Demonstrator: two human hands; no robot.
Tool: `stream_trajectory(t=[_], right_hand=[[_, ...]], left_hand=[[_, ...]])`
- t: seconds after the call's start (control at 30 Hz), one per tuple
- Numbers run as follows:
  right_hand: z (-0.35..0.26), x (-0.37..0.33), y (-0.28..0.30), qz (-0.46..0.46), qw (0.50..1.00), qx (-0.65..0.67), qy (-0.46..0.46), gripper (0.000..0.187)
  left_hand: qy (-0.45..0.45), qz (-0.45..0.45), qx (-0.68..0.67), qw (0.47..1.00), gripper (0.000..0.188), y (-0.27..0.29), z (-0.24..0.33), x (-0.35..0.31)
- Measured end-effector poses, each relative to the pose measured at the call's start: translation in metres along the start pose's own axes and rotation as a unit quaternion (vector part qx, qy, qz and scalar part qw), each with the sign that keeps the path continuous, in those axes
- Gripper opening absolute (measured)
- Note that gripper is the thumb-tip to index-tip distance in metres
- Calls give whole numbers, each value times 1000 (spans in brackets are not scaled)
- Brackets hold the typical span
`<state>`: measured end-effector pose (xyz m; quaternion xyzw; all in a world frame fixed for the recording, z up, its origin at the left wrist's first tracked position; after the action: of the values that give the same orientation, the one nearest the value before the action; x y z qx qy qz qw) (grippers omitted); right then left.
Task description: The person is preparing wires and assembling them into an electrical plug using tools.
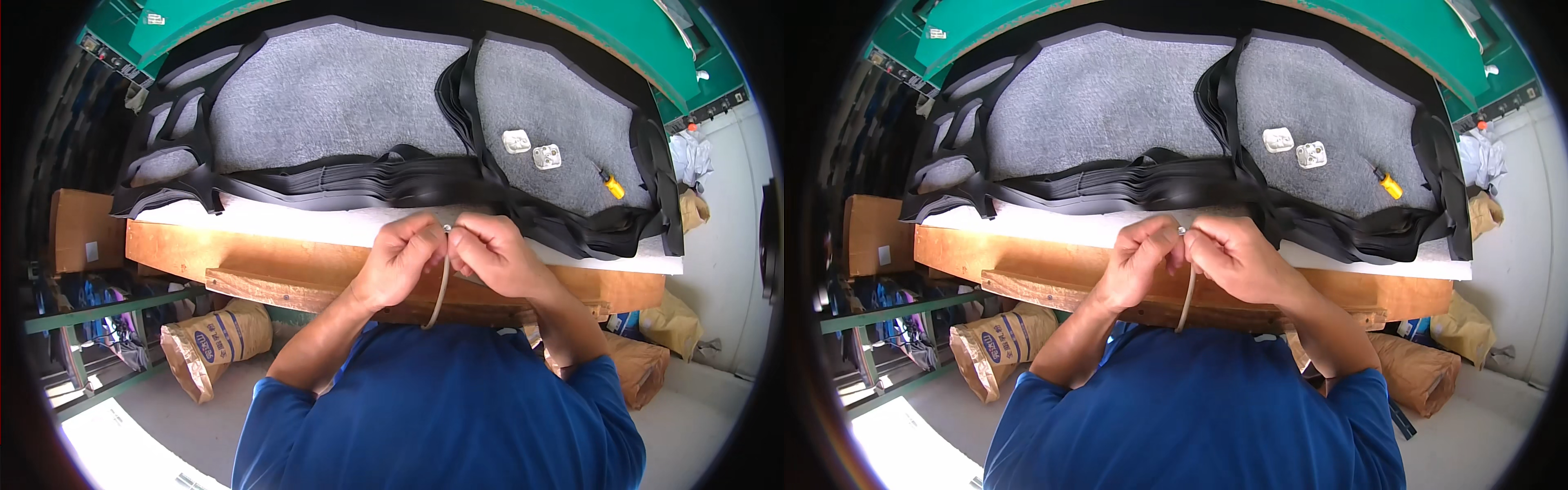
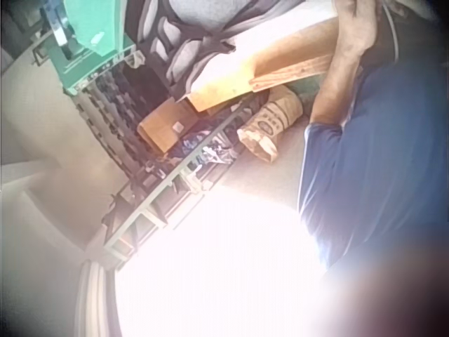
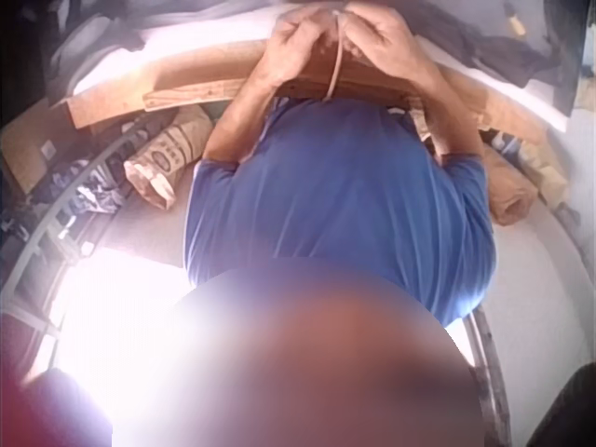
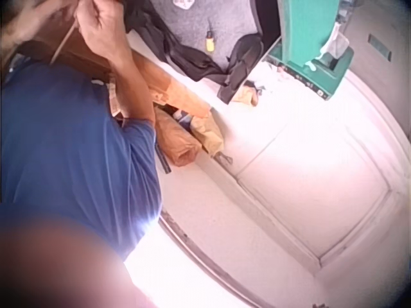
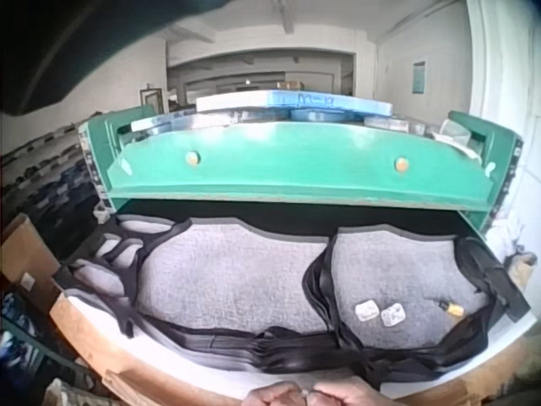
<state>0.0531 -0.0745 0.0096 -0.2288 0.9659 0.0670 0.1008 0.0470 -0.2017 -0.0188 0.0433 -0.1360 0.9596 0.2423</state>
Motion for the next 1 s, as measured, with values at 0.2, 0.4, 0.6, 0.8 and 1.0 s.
stream_trajectory(t=[0.2, 0.4, 0.6, 0.8, 1.0], right_hand=[[5, 10, 4, -17, 996, 76, 45, 32], [3, 10, 1, 6, 987, 148, 59, 33], [16, 4, -11, 55, 944, 324, 36, 34], [16, 4, -6, 45, 952, 300, 28, 35], [8, 5, 0, 2, 980, 196, 37, 35]], left_hand=[[-14, -36, 19, 999, 46, -15, 23, 9], [-61, 17, 29, 998, 43, -4, 9, 7], [-24, 123, -68, 990, 39, -6, 0, -1], [-10, 65, -36, 997, 38, 0, 0, 3], [-8, -28, 94, 995, 19, 3, 17, 12]])
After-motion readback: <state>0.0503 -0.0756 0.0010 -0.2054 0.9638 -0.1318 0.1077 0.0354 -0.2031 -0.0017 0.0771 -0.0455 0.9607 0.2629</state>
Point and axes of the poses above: each hand's wrist, its own x-axis towards the middle knuckle, its own y-axis out of the back of the hand, z = x × y, the point moved 6 cm from there along x, towards the middle knuckle, and after that the axes turned 7 degrees about -y, right-handed, at the moved point
